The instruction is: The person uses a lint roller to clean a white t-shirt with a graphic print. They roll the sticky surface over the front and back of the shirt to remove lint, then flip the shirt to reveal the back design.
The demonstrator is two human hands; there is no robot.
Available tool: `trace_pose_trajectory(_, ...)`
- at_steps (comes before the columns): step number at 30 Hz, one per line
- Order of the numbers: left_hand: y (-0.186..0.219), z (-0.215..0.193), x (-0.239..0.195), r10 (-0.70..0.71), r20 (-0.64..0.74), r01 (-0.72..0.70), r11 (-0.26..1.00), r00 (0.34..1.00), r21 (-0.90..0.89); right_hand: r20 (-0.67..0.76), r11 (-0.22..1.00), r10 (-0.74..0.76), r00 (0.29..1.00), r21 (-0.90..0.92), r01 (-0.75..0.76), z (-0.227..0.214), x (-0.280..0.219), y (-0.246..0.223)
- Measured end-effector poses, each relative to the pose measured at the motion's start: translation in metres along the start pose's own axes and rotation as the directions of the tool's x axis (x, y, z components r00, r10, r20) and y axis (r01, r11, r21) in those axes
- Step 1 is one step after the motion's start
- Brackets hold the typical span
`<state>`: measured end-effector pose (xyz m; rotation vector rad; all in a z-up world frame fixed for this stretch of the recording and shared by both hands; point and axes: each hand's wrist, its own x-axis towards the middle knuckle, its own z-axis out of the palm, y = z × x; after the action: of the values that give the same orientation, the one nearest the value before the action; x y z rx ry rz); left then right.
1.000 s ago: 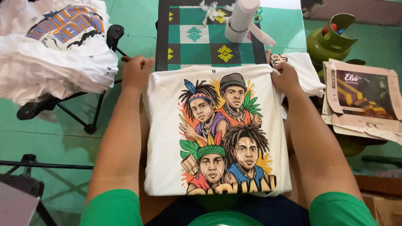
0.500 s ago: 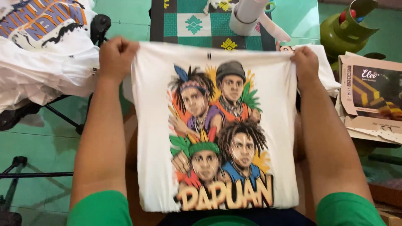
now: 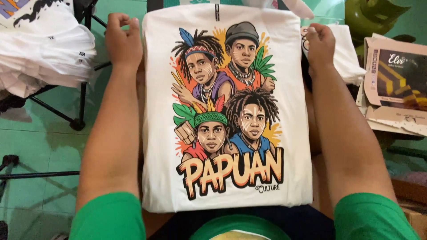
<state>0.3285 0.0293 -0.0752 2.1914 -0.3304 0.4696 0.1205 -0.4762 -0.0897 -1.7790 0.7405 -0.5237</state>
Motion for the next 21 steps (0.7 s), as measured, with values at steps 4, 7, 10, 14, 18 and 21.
trace_pose_trajectory(4,0.071,-0.074,-0.074,-0.187,0.307,0.239,0.961,0.933,-0.142,0.001,0.991,0.129,0.992,-0.018,-0.129,-0.034,-0.076,-0.03)
trace_pose_trajectory(7,0.118,-0.128,-0.141,-0.362,0.525,0.455,0.889,0.771,-0.056,0.25,0.884,0.314,0.916,-0.429,-0.186,-0.065,-0.155,-0.077)
trace_pose_trajectory(10,0.136,-0.16,-0.203,-0.264,0.624,0.547,0.775,0.736,-0.318,0.439,0.849,0.374,0.817,-0.516,-0.111,-0.103,-0.201,-0.063)
trace_pose_trajectory(14,0.139,-0.185,-0.259,-0.574,0.482,0.657,0.754,0.662,-0.004,0.562,0.872,0.358,0.746,-0.487,-0.051,-0.138,-0.246,-0.046)
trace_pose_trajectory(18,0.129,-0.193,-0.283,-0.627,0.358,0.657,0.753,0.692,0.049,0.588,0.873,0.452,0.67,-0.447,-0.196,-0.147,-0.279,-0.061)
trace_pose_trajectory(21,0.117,-0.197,-0.293,-0.563,0.321,0.591,0.807,0.761,0.015,0.636,0.873,0.344,0.69,-0.488,0.014,-0.157,-0.282,-0.034)
